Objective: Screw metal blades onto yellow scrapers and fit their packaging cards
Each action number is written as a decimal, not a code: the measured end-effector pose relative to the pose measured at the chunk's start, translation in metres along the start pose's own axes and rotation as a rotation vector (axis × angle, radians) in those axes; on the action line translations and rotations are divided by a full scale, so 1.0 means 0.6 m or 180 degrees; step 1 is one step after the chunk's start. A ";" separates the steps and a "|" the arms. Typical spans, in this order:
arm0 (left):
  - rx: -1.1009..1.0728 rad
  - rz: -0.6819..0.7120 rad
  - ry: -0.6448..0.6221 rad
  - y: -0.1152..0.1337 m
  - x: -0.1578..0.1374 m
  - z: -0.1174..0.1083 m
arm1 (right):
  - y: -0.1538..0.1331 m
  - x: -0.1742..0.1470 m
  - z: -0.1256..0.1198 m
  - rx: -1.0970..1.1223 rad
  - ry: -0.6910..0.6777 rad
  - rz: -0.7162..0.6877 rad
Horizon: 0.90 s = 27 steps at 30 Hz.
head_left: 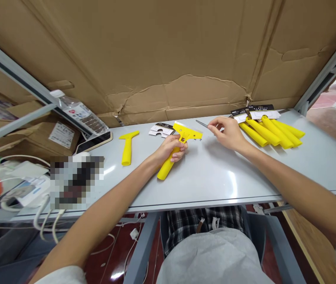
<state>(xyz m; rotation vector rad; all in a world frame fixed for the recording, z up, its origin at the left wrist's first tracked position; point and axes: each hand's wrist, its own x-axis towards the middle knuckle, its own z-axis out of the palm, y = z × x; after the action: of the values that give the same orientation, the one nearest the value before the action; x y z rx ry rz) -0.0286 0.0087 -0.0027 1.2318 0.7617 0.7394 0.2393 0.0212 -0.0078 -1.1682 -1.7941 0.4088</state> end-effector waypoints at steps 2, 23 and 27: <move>0.0036 0.0001 0.0025 0.001 -0.001 0.001 | -0.008 -0.004 0.005 0.0290 -0.0060 -0.0022; 0.0413 -0.0036 0.0289 0.009 -0.020 0.037 | -0.042 -0.031 0.020 0.0642 -0.0632 -0.0019; 0.0439 -0.0023 0.0298 0.013 -0.024 0.043 | -0.043 -0.033 0.021 0.0560 -0.0596 -0.0104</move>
<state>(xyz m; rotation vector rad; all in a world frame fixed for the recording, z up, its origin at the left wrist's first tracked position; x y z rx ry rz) -0.0159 -0.0157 0.0107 1.3248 0.9058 0.7526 0.2171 -0.0058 -0.0070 -1.0036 -1.8919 0.6616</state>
